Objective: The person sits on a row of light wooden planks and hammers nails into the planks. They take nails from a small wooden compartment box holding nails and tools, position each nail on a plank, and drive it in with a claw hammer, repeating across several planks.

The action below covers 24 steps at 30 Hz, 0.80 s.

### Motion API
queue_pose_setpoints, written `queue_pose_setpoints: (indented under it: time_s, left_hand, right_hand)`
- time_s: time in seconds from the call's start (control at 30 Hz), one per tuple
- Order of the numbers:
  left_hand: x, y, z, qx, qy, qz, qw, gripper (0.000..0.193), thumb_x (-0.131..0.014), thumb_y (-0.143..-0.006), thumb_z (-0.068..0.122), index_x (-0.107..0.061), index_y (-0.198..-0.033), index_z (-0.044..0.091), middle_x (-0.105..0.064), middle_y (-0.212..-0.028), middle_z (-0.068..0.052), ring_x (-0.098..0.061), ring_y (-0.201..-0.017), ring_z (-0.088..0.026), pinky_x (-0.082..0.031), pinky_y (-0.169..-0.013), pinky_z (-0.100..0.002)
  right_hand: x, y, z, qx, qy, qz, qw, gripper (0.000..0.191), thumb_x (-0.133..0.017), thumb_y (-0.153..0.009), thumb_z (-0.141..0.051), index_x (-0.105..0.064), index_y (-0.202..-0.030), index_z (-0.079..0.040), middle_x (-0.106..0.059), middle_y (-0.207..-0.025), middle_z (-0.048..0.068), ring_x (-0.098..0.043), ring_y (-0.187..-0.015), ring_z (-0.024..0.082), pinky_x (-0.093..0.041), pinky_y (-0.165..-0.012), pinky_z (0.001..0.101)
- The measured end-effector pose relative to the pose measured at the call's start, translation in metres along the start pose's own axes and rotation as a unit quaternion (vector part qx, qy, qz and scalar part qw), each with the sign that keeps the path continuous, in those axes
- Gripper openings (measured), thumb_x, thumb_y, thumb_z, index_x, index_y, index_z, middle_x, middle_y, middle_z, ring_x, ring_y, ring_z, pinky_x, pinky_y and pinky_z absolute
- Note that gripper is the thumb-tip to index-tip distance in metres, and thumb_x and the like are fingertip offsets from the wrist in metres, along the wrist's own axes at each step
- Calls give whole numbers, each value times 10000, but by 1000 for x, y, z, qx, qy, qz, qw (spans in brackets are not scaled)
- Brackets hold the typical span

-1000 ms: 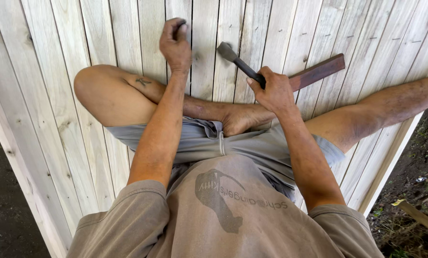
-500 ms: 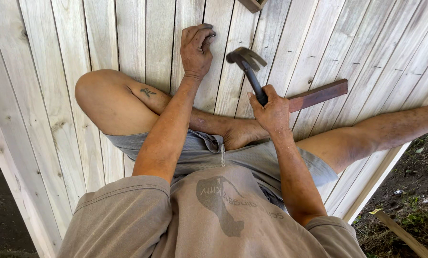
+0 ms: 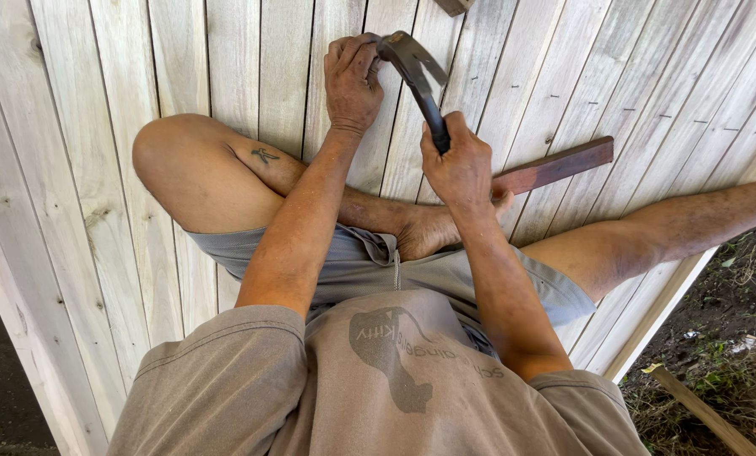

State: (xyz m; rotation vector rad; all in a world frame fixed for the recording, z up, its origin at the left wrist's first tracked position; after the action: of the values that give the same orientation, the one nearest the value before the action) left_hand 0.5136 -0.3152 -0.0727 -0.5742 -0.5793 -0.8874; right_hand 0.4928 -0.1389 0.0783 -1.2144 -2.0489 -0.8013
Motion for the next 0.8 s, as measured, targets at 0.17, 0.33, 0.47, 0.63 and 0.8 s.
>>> queue_pose_setpoints:
  time_s: [0.17, 0.33, 0.47, 0.63, 0.8]
  left_hand:
    - [3, 0, 2, -5, 12, -1, 1000, 212, -726, -894, 37, -707, -1084, 129, -664, -1218, 56, -571, -1156, -208, -463, -983, -380]
    - [3, -1, 3, -8, -1, -3, 1000, 175, -741, -894, 45, -699, -1035, 138, -657, -1207, 67, -562, -1147, -216, -458, -968, -389]
    - [3, -2, 4, -19, -2, 3, 1000, 203, -742, -879, 38, -695, -1058, 121, -652, -1226, 48, -561, -1145, -227, -450, -956, -395]
    - [6, 0, 5, -14, 19, 7, 1000, 221, -734, -848, 10, -707, -1043, 112, -668, -1211, 42, -573, -1149, -235, -452, -976, -392]
    - [16, -6, 7, -15, 72, 0, 997, 241, -693, -866, -15, -712, -1074, 106, -676, -1233, -11, -602, -1152, -266, -503, -964, -407]
  right_hand:
    - [-2, -4, 1, -15, 14, -2, 1000, 270, -754, -975, -196, -558, -890, -30, -598, -615, 142, -642, -513, 296, -470, -490, 410]
    - [26, 14, -12, 39, -7, 76, 996, 259, -735, -1009, -200, -565, -909, -31, -598, -637, 147, -651, -535, 284, -474, -500, 406]
    - [5, 6, 1, 5, -22, 41, 999, 248, -690, -1021, -200, -552, -897, -34, -591, -610, 136, -660, -520, 283, -474, -486, 415]
    - [-22, 1, 25, 9, 7, 17, 1000, 276, -725, -989, -217, -544, -883, -38, -600, -641, 173, -648, -561, 367, -478, -515, 458]
    - [-25, 20, 42, 6, 3, 31, 999, 270, -734, -987, -228, -549, -889, -57, -585, -613, 161, -642, -553, 358, -472, -513, 459]
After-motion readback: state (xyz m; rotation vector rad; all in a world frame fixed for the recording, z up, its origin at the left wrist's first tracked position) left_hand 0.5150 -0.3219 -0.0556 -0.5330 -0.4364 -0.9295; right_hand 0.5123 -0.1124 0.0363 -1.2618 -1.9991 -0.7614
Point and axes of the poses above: each hand's wrist, its own y-axis away from the middle knuckle, its own x-axis out of the back of the hand, z = x × y, the point moved 6 cm from there along -y, towards the middle knuckle
